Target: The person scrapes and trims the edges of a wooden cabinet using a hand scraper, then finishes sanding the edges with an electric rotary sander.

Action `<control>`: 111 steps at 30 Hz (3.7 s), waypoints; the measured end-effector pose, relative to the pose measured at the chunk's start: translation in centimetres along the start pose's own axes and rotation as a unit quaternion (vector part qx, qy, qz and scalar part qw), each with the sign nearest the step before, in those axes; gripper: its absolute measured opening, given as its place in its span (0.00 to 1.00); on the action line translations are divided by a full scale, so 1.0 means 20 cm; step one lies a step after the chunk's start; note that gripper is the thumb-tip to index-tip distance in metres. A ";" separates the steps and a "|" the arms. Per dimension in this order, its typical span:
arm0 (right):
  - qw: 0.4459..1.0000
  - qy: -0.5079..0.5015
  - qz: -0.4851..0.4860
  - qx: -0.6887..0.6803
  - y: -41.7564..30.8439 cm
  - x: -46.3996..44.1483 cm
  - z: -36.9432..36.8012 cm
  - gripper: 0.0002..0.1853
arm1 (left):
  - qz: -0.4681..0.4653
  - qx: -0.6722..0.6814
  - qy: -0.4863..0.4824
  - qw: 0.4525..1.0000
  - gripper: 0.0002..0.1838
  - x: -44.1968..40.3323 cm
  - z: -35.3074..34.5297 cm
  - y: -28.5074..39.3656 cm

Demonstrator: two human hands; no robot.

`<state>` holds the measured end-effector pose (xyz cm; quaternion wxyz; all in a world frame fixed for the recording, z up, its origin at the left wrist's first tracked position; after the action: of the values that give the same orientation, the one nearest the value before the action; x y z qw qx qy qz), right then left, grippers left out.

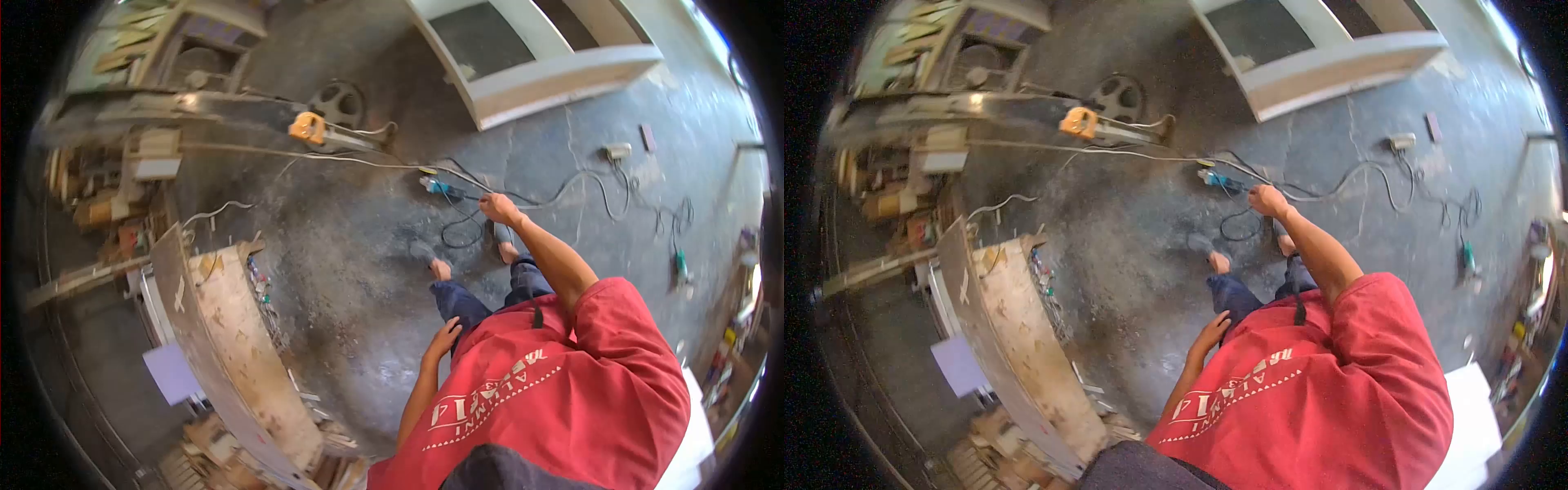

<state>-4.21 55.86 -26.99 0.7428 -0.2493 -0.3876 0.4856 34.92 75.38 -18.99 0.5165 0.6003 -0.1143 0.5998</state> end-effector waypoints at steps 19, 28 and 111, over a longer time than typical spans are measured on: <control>0.932 -0.070 -0.349 0.062 1.37 0.10 -1.68 0.33 | 0.063 -0.432 0.148 0.888 0.35 -0.95 0.53 -0.08; 0.965 -0.188 -0.170 -0.069 1.07 -0.21 -2.07 0.20 | 0.026 -0.428 0.116 0.896 0.31 -0.96 0.47 -0.10; 0.428 0.157 -0.151 -0.877 -0.78 -0.79 1.21 0.29 | -0.429 -0.282 -0.384 0.768 0.14 0.04 1.24 3.39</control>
<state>-19.46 34.97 -6.73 0.2335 -0.7758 -0.5127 -0.2840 -1.23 27.03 20.67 0.7789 0.5947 -0.1977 -0.0235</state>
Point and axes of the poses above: each hand's wrist, its own x-axis away from the middle knuckle, its own z-axis out of the back of the hand, y = z × x, the point moved 5 cm from there along -x, towards the middle knuckle, and after that the axes turned 6 degrees about y, right-handed, at the moved point
